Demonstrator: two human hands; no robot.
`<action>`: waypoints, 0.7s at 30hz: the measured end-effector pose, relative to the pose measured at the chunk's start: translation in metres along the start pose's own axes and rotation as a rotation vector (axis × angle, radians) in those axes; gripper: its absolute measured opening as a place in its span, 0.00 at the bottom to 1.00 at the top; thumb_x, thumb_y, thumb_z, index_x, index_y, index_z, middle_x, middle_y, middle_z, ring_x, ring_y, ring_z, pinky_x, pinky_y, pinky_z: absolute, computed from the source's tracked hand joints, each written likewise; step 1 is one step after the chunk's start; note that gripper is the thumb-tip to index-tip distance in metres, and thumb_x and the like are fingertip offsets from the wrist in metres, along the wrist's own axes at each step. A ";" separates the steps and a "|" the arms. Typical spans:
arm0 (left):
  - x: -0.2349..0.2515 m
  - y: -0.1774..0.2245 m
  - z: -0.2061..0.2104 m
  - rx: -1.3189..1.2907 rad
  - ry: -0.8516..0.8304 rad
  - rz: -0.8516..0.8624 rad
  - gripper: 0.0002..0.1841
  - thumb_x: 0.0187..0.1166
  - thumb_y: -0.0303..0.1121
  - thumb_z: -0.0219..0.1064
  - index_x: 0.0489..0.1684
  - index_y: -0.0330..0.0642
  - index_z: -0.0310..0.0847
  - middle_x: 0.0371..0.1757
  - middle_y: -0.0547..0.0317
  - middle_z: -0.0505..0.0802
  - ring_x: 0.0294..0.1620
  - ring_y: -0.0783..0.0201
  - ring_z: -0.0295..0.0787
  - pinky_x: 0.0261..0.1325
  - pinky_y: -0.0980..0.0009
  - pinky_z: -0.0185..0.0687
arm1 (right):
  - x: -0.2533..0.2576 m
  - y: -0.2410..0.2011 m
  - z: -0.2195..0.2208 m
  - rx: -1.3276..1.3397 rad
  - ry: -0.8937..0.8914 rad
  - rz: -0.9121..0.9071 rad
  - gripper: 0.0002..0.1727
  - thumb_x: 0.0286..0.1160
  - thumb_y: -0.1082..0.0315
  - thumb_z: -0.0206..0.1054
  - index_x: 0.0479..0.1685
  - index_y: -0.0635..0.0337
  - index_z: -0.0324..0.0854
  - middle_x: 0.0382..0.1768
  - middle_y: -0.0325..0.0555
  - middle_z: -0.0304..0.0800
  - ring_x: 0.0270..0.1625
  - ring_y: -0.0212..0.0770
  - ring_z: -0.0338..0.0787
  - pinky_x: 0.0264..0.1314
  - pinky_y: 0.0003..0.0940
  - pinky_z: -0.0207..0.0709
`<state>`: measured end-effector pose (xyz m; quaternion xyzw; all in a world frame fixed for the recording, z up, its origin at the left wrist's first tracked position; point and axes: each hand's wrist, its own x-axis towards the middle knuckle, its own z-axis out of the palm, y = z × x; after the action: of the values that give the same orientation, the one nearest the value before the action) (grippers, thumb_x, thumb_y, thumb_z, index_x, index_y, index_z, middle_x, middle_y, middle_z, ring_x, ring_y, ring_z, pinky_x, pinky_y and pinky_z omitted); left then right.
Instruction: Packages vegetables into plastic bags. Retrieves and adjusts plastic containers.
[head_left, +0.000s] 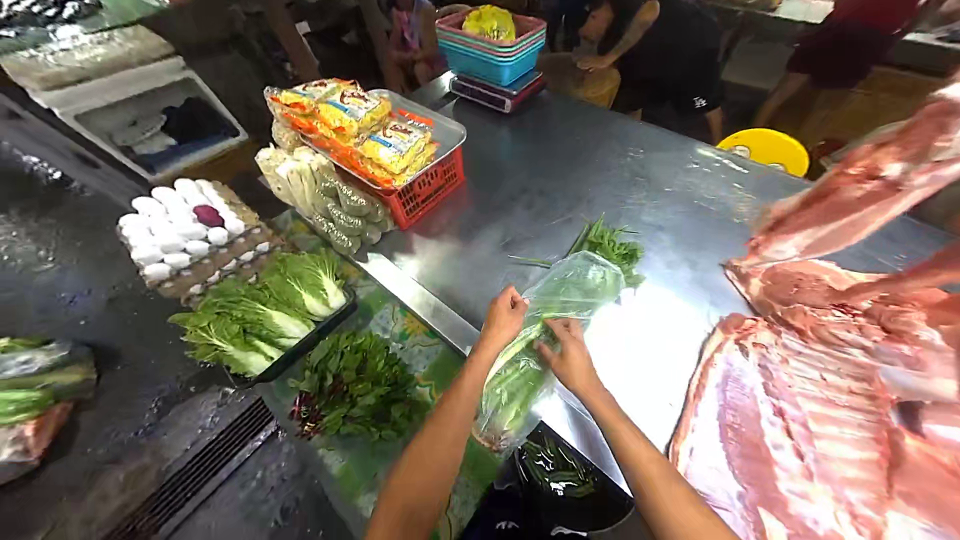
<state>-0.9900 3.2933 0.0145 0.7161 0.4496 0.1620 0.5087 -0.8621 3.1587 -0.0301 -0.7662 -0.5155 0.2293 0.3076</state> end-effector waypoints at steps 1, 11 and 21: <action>-0.003 -0.006 0.000 -0.013 0.032 -0.006 0.14 0.87 0.36 0.61 0.54 0.31 0.79 0.43 0.46 0.86 0.43 0.56 0.84 0.54 0.58 0.81 | 0.006 -0.002 0.007 -0.108 -0.046 0.005 0.31 0.70 0.51 0.76 0.73 0.54 0.84 0.67 0.63 0.81 0.68 0.60 0.82 0.73 0.56 0.76; -0.079 -0.050 0.054 0.252 0.181 0.026 0.21 0.84 0.39 0.63 0.69 0.38 0.84 0.67 0.41 0.87 0.72 0.43 0.81 0.76 0.47 0.74 | 0.019 0.005 0.004 -0.060 -0.119 -0.132 0.16 0.84 0.60 0.60 0.49 0.62 0.88 0.49 0.52 0.92 0.60 0.54 0.87 0.73 0.56 0.73; -0.060 -0.049 0.060 0.320 0.046 0.045 0.17 0.89 0.33 0.51 0.55 0.34 0.87 0.56 0.42 0.90 0.59 0.46 0.90 0.63 0.49 0.84 | 0.021 0.008 0.005 -0.204 -0.120 -0.103 0.18 0.76 0.54 0.69 0.31 0.62 0.88 0.33 0.50 0.90 0.45 0.51 0.90 0.61 0.51 0.79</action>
<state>-1.0045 3.2137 -0.0406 0.7942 0.4648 0.1159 0.3738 -0.8529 3.1769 -0.0399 -0.7507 -0.5924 0.2052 0.2081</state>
